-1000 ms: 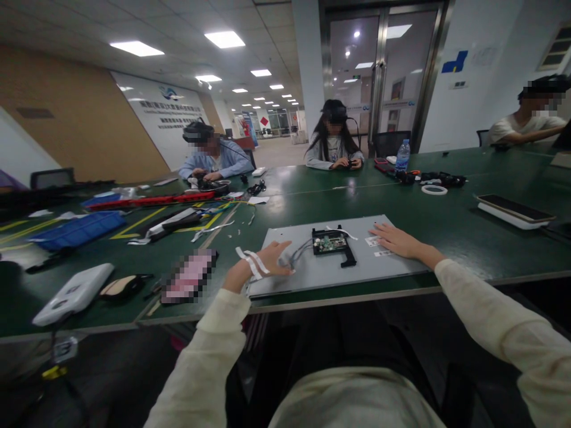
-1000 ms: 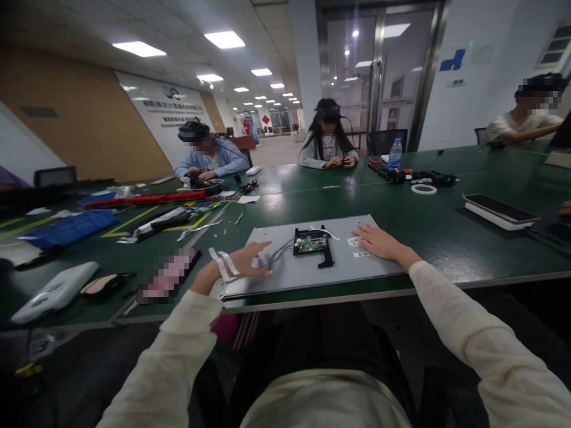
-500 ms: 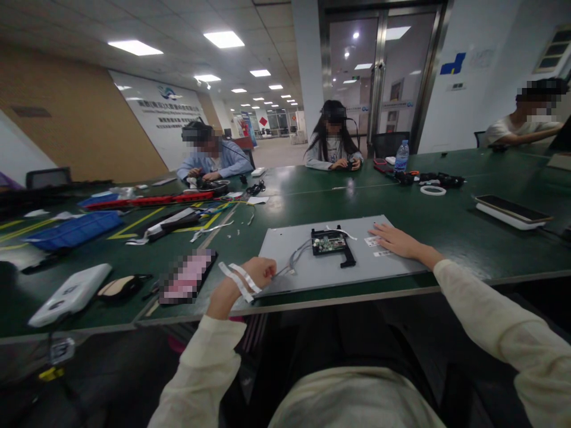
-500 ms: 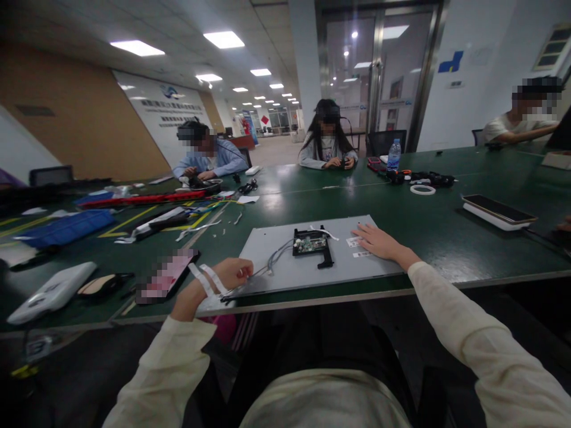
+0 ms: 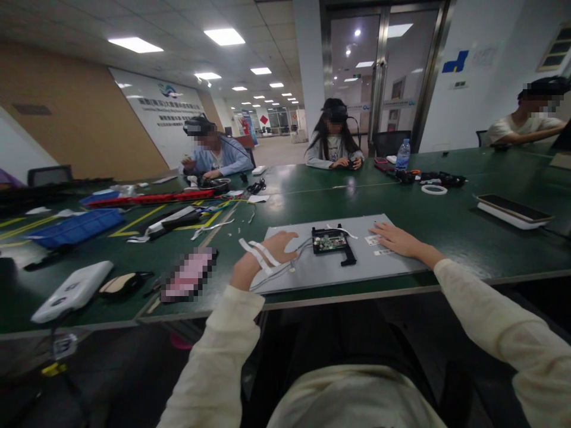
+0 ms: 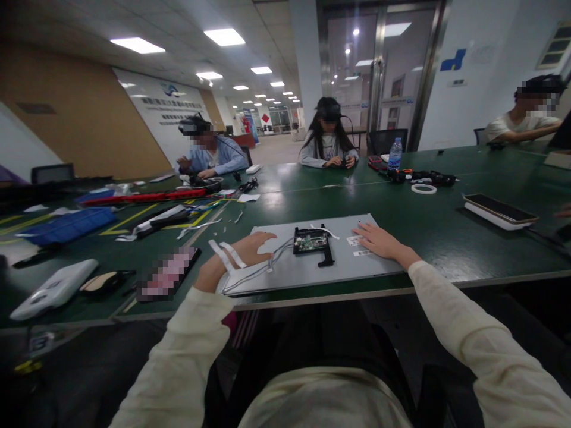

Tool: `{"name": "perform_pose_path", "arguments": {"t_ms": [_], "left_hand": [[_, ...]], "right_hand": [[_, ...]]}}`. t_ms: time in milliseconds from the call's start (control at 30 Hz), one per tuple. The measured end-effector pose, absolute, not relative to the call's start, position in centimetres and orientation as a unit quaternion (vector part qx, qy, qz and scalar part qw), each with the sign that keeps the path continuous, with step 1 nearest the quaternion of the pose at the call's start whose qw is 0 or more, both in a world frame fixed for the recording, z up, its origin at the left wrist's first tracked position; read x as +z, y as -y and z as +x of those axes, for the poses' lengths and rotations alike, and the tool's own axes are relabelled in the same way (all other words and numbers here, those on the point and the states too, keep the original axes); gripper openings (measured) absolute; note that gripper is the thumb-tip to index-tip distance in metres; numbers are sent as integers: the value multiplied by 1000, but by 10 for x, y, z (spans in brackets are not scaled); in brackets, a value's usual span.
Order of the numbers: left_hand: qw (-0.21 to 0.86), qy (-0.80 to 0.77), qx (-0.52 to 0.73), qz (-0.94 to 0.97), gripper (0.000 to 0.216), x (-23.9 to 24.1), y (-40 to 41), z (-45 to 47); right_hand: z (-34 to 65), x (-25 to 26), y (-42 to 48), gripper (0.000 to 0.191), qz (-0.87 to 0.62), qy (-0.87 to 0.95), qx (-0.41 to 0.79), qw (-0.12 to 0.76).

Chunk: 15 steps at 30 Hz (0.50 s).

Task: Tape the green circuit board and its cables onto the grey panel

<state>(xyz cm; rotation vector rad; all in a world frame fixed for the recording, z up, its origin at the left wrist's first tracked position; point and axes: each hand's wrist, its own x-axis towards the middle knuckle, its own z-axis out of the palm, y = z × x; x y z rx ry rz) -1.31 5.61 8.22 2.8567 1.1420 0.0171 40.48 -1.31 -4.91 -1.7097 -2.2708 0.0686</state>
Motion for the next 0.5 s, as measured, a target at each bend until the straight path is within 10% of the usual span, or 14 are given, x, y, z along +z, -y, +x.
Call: {"name": "perform_pose_path", "arguments": {"t_ms": [500], "left_hand": [[91,-508,9,856,93,4,-51,89]], "right_hand": [[410,-58,8,59,-596,790,17,142]]}}
